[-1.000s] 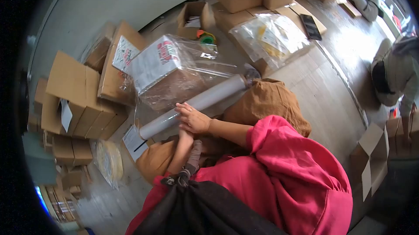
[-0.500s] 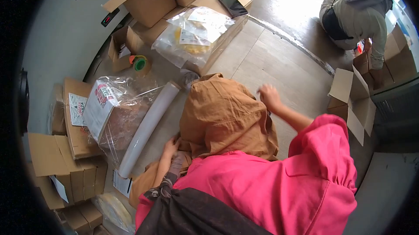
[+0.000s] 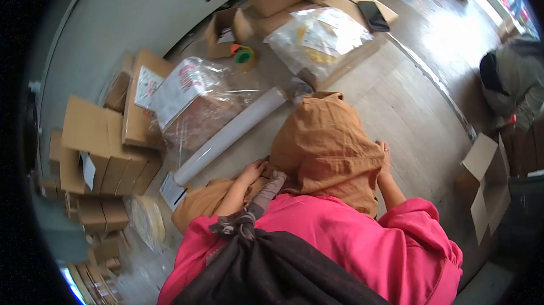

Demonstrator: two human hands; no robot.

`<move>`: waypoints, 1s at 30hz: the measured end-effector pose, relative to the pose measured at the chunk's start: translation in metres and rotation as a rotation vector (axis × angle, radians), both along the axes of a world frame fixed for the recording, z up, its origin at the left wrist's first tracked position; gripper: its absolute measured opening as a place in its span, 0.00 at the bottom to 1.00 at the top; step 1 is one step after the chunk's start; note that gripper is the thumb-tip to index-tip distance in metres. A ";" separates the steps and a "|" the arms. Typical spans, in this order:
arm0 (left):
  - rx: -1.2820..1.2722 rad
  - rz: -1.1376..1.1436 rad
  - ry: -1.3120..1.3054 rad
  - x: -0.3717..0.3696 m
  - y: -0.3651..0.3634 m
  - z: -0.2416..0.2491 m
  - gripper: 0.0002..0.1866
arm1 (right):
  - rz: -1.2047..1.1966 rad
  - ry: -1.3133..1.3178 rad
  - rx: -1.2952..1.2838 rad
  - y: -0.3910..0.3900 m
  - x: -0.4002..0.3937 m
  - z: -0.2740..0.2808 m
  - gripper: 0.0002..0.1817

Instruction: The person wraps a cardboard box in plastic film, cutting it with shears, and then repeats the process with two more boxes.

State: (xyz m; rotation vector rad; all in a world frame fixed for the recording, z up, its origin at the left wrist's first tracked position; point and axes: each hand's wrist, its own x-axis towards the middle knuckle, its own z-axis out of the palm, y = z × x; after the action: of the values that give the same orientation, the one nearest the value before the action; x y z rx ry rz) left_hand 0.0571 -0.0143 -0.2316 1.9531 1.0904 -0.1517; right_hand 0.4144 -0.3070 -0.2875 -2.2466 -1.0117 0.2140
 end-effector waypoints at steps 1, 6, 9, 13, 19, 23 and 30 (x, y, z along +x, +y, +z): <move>-0.006 -0.027 0.012 0.000 -0.001 0.001 0.23 | -0.009 0.304 0.251 -0.013 0.006 -0.029 0.20; 0.049 -0.016 0.010 0.004 -0.004 0.021 0.24 | -0.221 0.063 0.017 -0.033 0.044 0.008 0.14; 0.044 -0.053 0.041 0.005 -0.003 0.017 0.25 | -0.178 -0.331 -0.216 -0.042 0.068 0.020 0.18; 0.071 0.167 -0.166 0.012 -0.001 0.007 0.25 | -0.017 -0.405 -0.426 -0.014 0.085 0.056 0.17; -0.620 1.411 -1.303 0.028 0.046 0.034 0.29 | 0.129 -0.198 -0.344 0.021 0.096 0.066 0.15; -0.614 1.509 -1.242 0.018 0.049 0.037 0.29 | -0.222 -0.136 -0.413 -0.004 0.135 0.033 0.13; -0.476 1.526 -0.628 -0.005 0.039 0.025 0.34 | -0.030 0.557 0.351 0.026 0.135 0.149 0.11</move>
State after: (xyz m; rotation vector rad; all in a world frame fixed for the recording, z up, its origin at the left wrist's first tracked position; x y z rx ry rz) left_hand 0.0522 0.0252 -0.2067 0.3309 1.5709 0.8721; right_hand 0.5489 -0.2810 -0.1380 -1.7376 -0.6528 0.5659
